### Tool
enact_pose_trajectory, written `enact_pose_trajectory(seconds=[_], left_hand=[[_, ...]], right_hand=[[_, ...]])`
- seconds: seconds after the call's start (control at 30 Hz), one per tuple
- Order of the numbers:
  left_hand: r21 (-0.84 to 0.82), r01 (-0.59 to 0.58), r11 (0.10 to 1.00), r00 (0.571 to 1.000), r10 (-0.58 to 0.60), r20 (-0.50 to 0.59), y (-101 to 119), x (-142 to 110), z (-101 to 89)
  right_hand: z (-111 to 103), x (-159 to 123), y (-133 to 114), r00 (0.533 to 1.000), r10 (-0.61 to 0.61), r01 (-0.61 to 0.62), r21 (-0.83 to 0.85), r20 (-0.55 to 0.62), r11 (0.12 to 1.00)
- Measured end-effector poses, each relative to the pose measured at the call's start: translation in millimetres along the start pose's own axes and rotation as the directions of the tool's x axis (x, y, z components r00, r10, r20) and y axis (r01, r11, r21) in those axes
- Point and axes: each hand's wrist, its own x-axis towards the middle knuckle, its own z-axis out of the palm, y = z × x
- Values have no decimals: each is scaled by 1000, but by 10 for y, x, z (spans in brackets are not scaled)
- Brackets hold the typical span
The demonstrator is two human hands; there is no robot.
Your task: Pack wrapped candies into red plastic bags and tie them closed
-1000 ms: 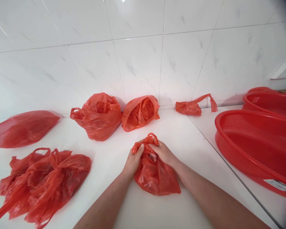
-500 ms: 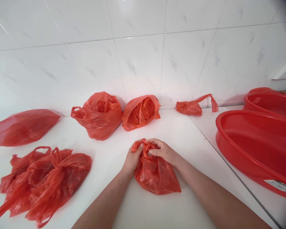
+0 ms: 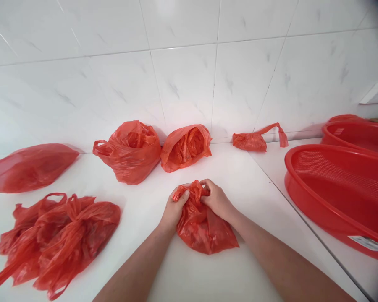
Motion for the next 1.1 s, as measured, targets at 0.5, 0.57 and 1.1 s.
enact_pose_trajectory(seconds=[0.5, 0.57, 1.1], left_hand=[[3, -2, 1000, 998, 1, 58, -9, 1, -14], [50, -22, 999, 997, 18, 75, -12, 9, -23], [125, -18, 992, 995, 5, 103, 4, 5, -37]], right_hand=[[19, -3, 26, 999, -29, 29, -2, -14, 1000], [11, 7, 37, 1000, -21, 22, 48, -22, 999], [-167, 100, 77, 974, 87, -191, 546, 210, 816]])
